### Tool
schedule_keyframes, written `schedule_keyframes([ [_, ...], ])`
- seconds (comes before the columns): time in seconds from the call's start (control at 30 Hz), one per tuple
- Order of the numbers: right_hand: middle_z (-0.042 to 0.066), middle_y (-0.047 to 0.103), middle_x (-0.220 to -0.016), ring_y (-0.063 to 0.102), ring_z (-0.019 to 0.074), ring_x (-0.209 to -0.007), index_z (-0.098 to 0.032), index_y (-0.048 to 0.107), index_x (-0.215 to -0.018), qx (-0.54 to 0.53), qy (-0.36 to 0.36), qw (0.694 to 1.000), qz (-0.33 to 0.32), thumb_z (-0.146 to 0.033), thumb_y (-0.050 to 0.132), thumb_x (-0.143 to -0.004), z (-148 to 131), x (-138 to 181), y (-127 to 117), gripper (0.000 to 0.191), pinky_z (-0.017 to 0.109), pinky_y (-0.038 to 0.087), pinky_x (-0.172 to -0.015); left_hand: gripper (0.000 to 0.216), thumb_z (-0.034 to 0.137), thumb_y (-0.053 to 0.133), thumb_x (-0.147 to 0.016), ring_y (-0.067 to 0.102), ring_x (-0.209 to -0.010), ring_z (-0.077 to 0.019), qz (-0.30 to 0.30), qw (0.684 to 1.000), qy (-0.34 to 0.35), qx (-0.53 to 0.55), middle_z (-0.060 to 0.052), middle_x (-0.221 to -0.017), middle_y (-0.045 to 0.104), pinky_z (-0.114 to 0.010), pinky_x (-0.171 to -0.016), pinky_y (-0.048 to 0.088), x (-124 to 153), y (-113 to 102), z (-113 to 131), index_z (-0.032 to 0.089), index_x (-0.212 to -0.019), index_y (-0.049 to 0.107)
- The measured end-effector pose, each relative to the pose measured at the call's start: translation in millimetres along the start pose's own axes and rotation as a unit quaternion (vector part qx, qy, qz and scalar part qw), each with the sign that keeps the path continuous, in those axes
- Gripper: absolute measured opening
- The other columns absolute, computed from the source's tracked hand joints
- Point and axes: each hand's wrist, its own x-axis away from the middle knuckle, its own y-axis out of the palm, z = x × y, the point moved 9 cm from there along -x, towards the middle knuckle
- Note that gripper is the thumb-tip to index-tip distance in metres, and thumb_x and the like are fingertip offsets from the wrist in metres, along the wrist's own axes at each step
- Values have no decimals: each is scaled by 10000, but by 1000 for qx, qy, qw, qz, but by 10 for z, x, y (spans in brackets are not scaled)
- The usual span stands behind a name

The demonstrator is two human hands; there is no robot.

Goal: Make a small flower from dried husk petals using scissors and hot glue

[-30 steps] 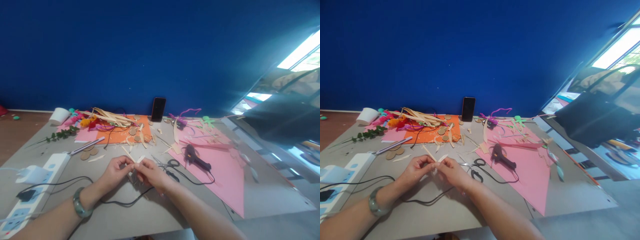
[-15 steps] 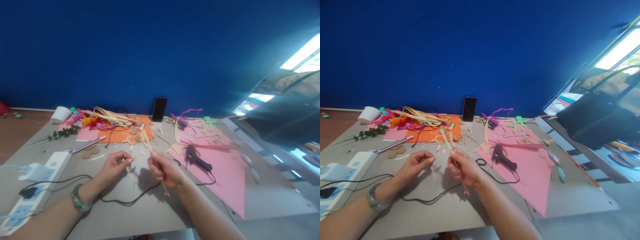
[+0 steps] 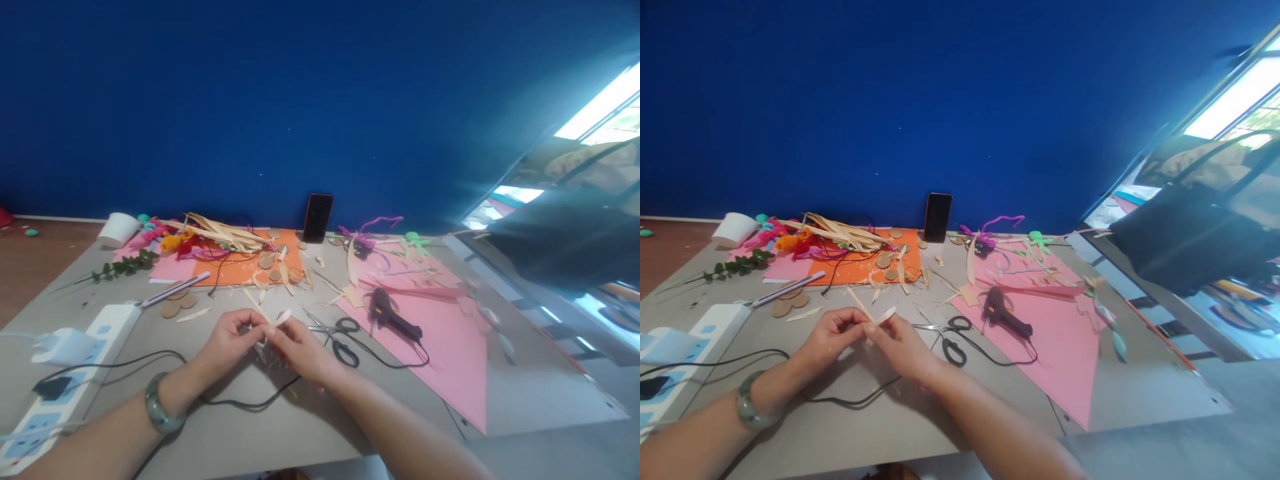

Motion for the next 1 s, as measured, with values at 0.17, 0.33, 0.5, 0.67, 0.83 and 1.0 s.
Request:
schedule_keyframes([
  [0.17, -53, 443, -546, 404, 94, -515, -183, 528, -783, 11, 6, 1000, 13, -611, 531, -815, 47, -15, -52, 429, 212, 288, -467, 256, 369, 693, -735, 531, -571, -118, 9, 1000, 3, -14, -11, -601, 617, -221, -576, 432, -3, -16, -5, 130, -660, 643],
  [0.33, -43, 476, -517, 370, 71, -444, -176, 508, -690, 7, 38, 999, 18, -618, 512, -823, 130, -8, -62, 462, 207, 252, -424, 242, 360, 678, -750, 526, -574, -116, 6, 1000, 0, -18, -13, -610, 621, -220, -577, 432, -2, 9, -42, 131, -679, 644],
  [0.5, -65, 449, -446, 244, 39, -345, -182, 458, -650, -106, 106, 988, -25, -591, 510, -827, 176, 24, 15, 449, 186, 152, -360, 237, 357, 664, -764, 526, -586, -120, -3, 999, 15, -39, -15, -616, 613, -220, -578, 428, 5, 21, 43, 135, -682, 643],
  [0.67, -83, 423, -437, 174, 28, -336, -189, 433, -667, -210, 131, 966, -70, -517, 549, -813, 26, 75, -5, 377, 165, 77, -346, 246, 377, 661, -777, 518, -593, -115, -5, 999, 16, -51, -3, -623, 597, -219, -587, 419, 6, -11, 90, 138, -719, 653],
  [0.83, -91, 408, -462, 118, 20, -364, -195, 400, -672, -257, 71, 964, -4, -515, 541, -809, -206, 41, -373, 375, 152, 60, -361, 249, 384, 684, -761, 498, -552, -104, 27, 999, -17, -14, 4, -601, 591, -215, -542, 399, -3, -103, 33, 140, -724, 651],
  [1.0, -77, 452, -523, 189, 28, -386, -195, 438, -730, -158, 67, 985, 26, -523, 565, -806, -116, 39, -342, 360, 156, 119, -362, 258, 391, 690, -757, 504, -549, -106, 23, 999, -17, 17, -5, -607, 600, -217, -533, 405, -1, -81, -19, 137, -726, 656],
])
